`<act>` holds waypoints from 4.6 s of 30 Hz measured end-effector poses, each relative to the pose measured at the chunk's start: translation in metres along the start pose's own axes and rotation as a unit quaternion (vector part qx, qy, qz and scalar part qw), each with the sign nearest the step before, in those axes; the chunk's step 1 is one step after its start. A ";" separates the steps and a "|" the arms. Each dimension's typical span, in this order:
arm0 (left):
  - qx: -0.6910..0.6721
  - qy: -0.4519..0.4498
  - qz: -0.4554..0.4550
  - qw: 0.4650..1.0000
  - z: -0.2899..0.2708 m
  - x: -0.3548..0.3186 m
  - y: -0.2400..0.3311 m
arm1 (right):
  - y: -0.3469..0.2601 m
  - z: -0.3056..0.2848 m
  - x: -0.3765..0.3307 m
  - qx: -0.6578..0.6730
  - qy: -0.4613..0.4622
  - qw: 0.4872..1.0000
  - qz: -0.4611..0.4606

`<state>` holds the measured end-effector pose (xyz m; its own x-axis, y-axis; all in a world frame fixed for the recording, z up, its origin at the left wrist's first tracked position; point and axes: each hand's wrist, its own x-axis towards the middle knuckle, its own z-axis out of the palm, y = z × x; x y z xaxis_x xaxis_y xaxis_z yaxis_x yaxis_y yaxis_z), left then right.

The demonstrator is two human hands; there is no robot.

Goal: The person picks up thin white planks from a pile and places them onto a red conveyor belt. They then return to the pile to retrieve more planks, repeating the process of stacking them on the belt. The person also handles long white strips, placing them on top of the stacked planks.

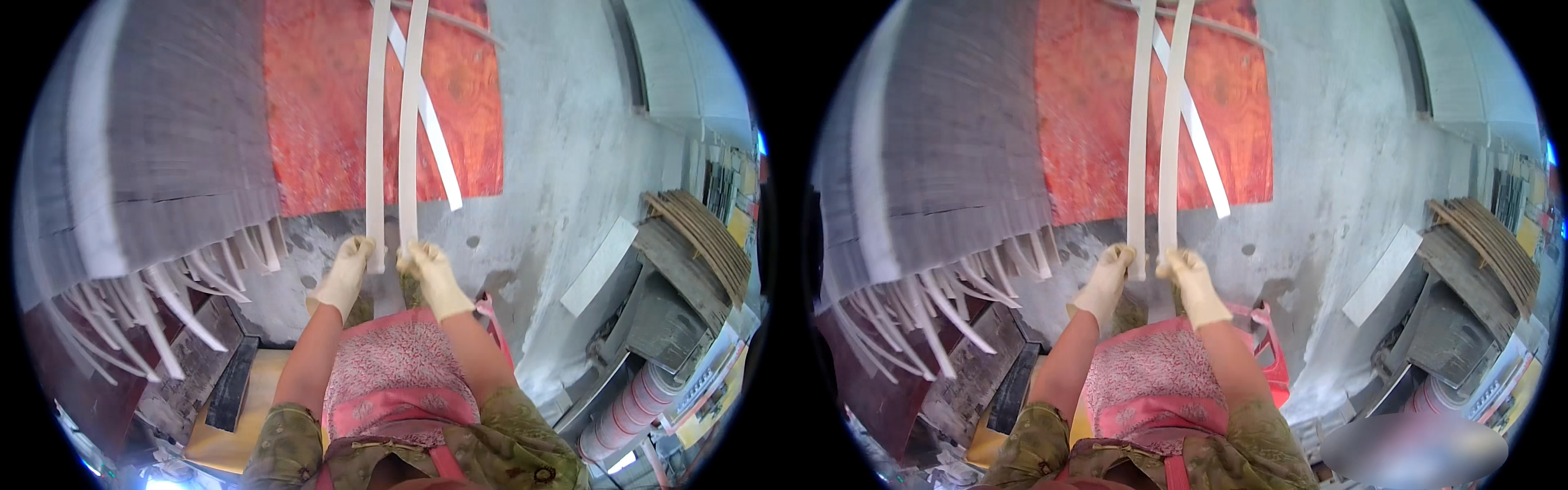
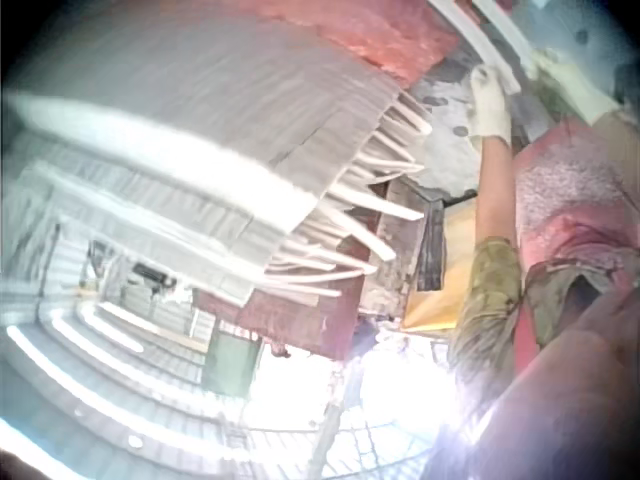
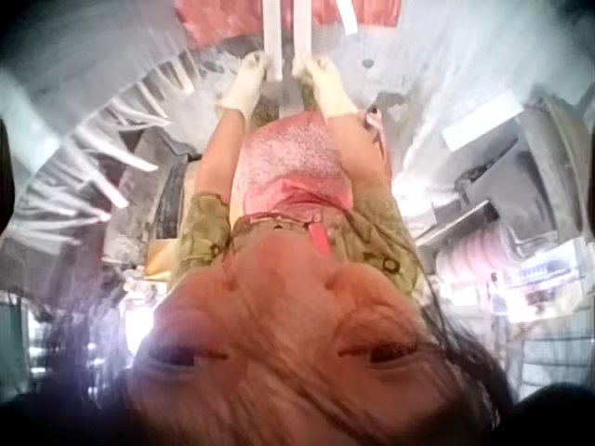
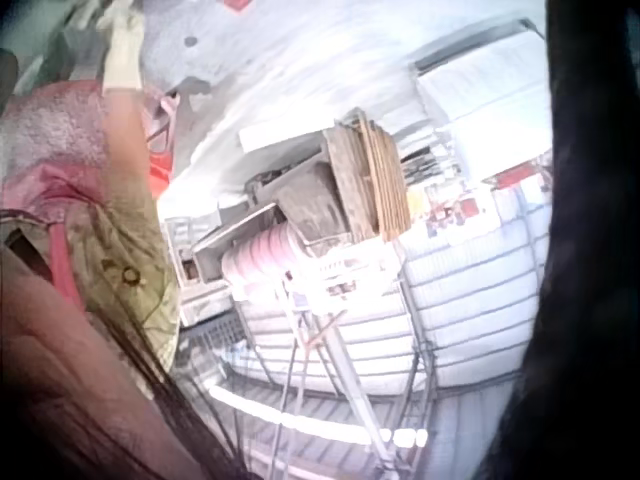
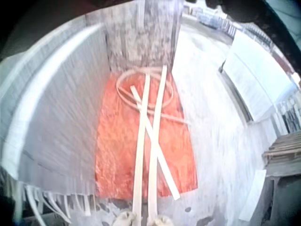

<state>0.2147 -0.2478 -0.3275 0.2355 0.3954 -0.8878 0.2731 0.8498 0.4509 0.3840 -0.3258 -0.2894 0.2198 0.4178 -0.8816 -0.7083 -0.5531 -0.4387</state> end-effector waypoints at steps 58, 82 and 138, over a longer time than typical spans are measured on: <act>-0.242 0.151 0.267 0.921 -0.194 -0.371 0.148 | -0.439 0.557 -0.160 0.029 -0.465 0.807 -0.363; -0.291 0.241 0.120 0.918 -0.181 -0.374 0.214 | -0.388 0.623 0.069 -0.272 -0.262 0.850 -0.368; -0.127 0.147 0.141 0.971 -0.172 -0.374 0.281 | -0.438 0.593 -0.069 -0.011 -0.498 0.815 -0.298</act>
<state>0.0427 -0.0969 0.1154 -0.0191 0.6750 -0.7376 -0.0104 0.7376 0.6752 0.2813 0.3146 0.0667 -0.1398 0.9882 0.0624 -0.6608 -0.0462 -0.7491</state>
